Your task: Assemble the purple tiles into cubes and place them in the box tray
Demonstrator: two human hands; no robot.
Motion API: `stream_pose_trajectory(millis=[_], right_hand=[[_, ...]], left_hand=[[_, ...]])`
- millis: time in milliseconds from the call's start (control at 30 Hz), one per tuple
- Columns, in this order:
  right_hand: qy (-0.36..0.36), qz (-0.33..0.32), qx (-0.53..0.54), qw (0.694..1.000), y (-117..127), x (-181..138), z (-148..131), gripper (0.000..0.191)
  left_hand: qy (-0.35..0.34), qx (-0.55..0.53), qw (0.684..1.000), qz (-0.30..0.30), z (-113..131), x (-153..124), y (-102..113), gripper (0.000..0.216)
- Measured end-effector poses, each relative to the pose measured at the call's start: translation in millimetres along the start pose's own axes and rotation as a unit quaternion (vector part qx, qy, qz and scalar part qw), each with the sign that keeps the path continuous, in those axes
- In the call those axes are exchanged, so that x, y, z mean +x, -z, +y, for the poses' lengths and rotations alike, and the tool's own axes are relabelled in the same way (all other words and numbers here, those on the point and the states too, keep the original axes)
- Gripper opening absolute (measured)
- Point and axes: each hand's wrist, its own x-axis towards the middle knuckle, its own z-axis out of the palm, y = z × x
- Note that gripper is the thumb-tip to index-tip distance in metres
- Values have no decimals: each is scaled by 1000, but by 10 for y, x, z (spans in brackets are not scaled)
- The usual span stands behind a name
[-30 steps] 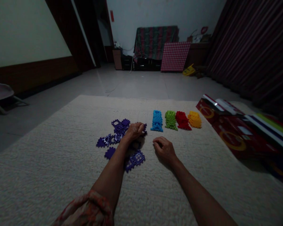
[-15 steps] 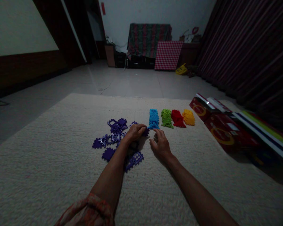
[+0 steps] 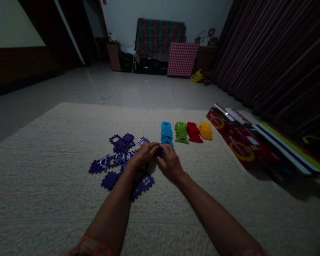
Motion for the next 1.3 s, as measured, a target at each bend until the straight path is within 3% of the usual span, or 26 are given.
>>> stream_pose_trajectory(millis=[333, 467, 567, 633, 767, 833, 1033, 1300], right_hand=[[-6, -6, 18, 1000, 7, 24, -37, 54], [-23, -17, 0, 1000, 10, 33, -38, 46], [-29, -20, -16, 999, 16, 41, -41, 45], [-35, -25, -26, 999, 19, 47, -43, 44], [-42, -44, -38, 997, 24, 54, -53, 40], [-44, -50, -40, 997, 29, 55, -60, 38], [-35, -51, -37, 997, 39, 54, -56, 38], [-4, -48, -32, 998, 38, 50, -43, 31]], left_hand=[[7, -9, 1000, -14, 12, -5, 18, 37], [50, 45, 997, 44, 20, -9, 69, 37], [43, 135, 986, 83, 9, -15, 91, 34], [22, 181, 981, 60, 0, -16, 88, 33], [-18, 216, 975, -56, -25, 1, 69, 30], [-37, 219, 971, -85, -51, 14, 65, 30], [-53, 207, 973, -87, -160, 21, 64, 33], [-47, 224, 972, -43, -175, -2, 69, 31]])
